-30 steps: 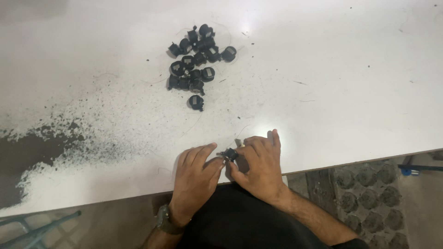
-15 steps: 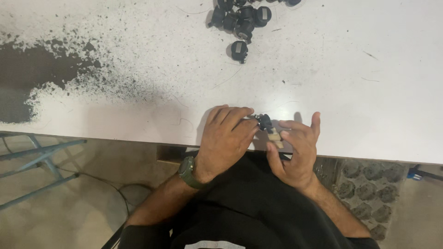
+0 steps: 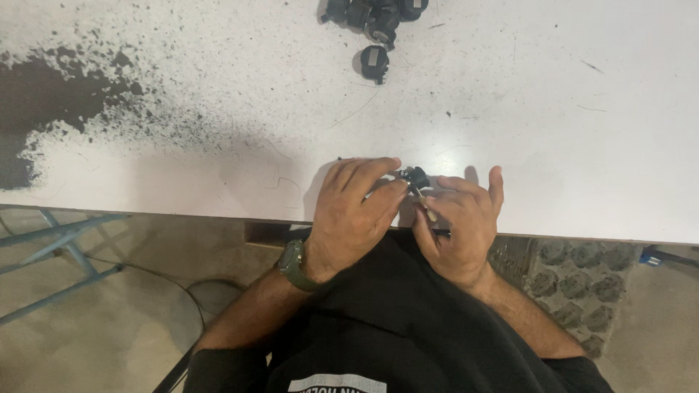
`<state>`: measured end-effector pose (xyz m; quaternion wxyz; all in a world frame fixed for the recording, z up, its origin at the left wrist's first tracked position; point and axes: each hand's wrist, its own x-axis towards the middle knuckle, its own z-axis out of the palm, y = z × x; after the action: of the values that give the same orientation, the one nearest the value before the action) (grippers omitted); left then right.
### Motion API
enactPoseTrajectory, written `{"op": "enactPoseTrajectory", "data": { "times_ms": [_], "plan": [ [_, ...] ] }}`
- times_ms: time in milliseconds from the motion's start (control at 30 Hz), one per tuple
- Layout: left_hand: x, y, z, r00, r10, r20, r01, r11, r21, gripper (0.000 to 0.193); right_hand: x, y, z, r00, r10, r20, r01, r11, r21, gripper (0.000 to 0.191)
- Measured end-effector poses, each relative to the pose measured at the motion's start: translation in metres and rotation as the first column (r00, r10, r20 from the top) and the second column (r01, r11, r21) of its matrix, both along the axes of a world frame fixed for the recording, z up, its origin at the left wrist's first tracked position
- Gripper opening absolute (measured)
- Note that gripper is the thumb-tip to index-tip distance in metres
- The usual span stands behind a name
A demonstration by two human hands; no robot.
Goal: The person sits at a white workbench assembling small black plastic and metal clutch components. They pick up parts one at a time, use a small hand tool to press and fit pieces together, set finished assemblies aside, and later work on larger clutch hub assemblies on the table.
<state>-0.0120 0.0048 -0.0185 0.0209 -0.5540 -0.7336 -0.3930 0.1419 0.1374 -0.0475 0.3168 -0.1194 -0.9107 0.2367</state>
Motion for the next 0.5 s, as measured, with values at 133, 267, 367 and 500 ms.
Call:
{"op": "enactPoseTrajectory", "data": {
  "times_ms": [133, 267, 367, 500],
  "plan": [
    [0.0006, -0.0012, -0.0043, 1.000, -0.015, -0.025, 0.015, 1.000, 0.027, 0.019, -0.0007, -0.0039, 0.0049, 1.000, -0.018, 0.012, 0.018, 0.999, -0.043, 0.036],
    [0.0011, 0.0002, -0.0081, 0.991, -0.044, -0.125, 0.041, 0.999, -0.028, 0.018, -0.0042, -0.0050, 0.0077, 1.000, -0.014, 0.018, 0.015, 0.997, -0.081, 0.036],
    [0.0016, 0.0000, -0.0081, 0.984, -0.058, -0.168, 0.059, 0.998, 0.003, 0.018, -0.0056, -0.0040, 0.0089, 1.000, 0.005, 0.012, -0.004, 0.996, -0.086, 0.037],
    [0.0020, -0.0007, -0.0072, 0.987, -0.017, -0.157, 0.022, 0.999, 0.032, 0.018, -0.0050, -0.0047, 0.0084, 1.000, 0.003, 0.014, -0.002, 0.998, -0.071, 0.037]
  ]
}}
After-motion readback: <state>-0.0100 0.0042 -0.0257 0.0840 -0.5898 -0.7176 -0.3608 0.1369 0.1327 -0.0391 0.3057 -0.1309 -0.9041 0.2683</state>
